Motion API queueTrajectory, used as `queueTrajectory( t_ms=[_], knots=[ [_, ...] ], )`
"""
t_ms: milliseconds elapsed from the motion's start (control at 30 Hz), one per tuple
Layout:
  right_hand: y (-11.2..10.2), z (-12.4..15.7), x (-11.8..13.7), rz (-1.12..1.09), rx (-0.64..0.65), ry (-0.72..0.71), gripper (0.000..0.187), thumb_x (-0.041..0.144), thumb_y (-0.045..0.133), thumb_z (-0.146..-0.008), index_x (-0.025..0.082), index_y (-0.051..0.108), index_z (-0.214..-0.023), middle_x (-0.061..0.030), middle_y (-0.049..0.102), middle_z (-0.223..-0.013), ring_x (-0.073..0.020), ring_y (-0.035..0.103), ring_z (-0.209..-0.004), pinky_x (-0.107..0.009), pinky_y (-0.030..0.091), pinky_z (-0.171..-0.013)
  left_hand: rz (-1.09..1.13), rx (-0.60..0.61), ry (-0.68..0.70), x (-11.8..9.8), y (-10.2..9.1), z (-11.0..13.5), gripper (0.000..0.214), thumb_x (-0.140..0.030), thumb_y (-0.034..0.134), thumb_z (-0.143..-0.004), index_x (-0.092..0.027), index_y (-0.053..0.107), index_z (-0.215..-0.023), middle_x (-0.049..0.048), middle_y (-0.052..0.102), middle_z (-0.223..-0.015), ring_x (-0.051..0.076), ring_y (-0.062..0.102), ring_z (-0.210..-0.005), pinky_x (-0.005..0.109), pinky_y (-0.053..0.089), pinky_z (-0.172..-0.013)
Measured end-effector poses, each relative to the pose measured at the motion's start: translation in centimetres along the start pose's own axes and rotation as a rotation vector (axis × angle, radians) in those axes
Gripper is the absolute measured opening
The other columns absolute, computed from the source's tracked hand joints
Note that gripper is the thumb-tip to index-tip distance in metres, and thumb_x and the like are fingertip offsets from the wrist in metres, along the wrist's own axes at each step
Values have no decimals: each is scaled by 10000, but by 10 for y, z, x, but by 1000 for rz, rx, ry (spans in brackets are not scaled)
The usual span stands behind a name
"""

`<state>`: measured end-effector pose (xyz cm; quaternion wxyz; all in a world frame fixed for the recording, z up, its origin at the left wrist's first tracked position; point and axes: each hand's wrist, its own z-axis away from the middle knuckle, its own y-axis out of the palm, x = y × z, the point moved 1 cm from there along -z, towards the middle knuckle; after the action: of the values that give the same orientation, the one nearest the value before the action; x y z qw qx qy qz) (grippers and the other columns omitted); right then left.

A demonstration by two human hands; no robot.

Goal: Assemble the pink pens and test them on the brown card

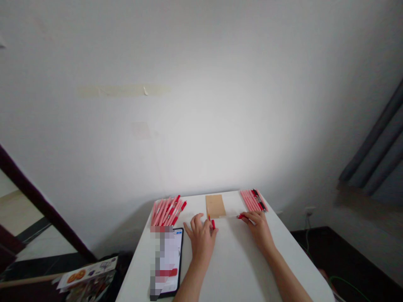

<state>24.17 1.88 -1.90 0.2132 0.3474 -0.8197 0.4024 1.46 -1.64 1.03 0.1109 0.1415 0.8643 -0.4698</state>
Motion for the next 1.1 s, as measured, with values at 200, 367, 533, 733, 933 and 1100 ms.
queueTrajectory(
  t_ms=[200,367,533,733,933,1100],
  knots=[
    [0,-1,-1,6,-10,-5,432,599,460,-859,278,748,-893,-78,714,-888,-262,569,-911,-412,450,-839,-1,-10,2,2,1,1,109,-297,683,-705,-232,629,-774,54,514,-1194,270,424,-1191,679,188,-1057],
    [1,0,-3,6,-11,-10,429,592,466,-859,272,749,-888,-79,715,-890,-259,567,-917,-404,452,-837,14,-20,-4,0,-2,0,112,-275,679,-706,-239,640,-804,55,528,-1194,276,428,-1183,676,201,-1051],
    [1,-1,1,-17,27,-28,408,574,480,-860,267,747,-879,-77,716,-879,-260,567,-908,-405,442,-846,85,-9,13,-4,-7,-3,233,-255,692,-704,-294,665,-932,50,542,-1195,271,444,-1176,665,204,-1064],
    [1,-1,7,-55,81,-59,355,532,499,-865,278,745,-885,-75,715,-877,-258,557,-917,-415,433,-856,176,19,56,-5,-6,-2,259,-260,708,-699,-336,685,-945,34,553,-1200,255,455,-1178,642,200,-1083],
    [2,-1,12,-74,175,-64,308,495,516,-866,287,742,-898,-62,709,-889,-250,542,-928,-402,422,-865,197,20,77,-6,-8,-3,96,-282,682,-734,-316,702,-822,18,570,-1167,236,472,-1158,631,184,-1096],
    [3,0,14,-63,200,-97,302,486,528,-864,277,743,-900,-51,704,-827,-231,554,-904,-373,416,-846,148,-32,76,-5,-8,-3,69,-275,648,-766,-314,702,-784,11,592,-1149,243,469,-1156,649,189,-1089]
  ],
)
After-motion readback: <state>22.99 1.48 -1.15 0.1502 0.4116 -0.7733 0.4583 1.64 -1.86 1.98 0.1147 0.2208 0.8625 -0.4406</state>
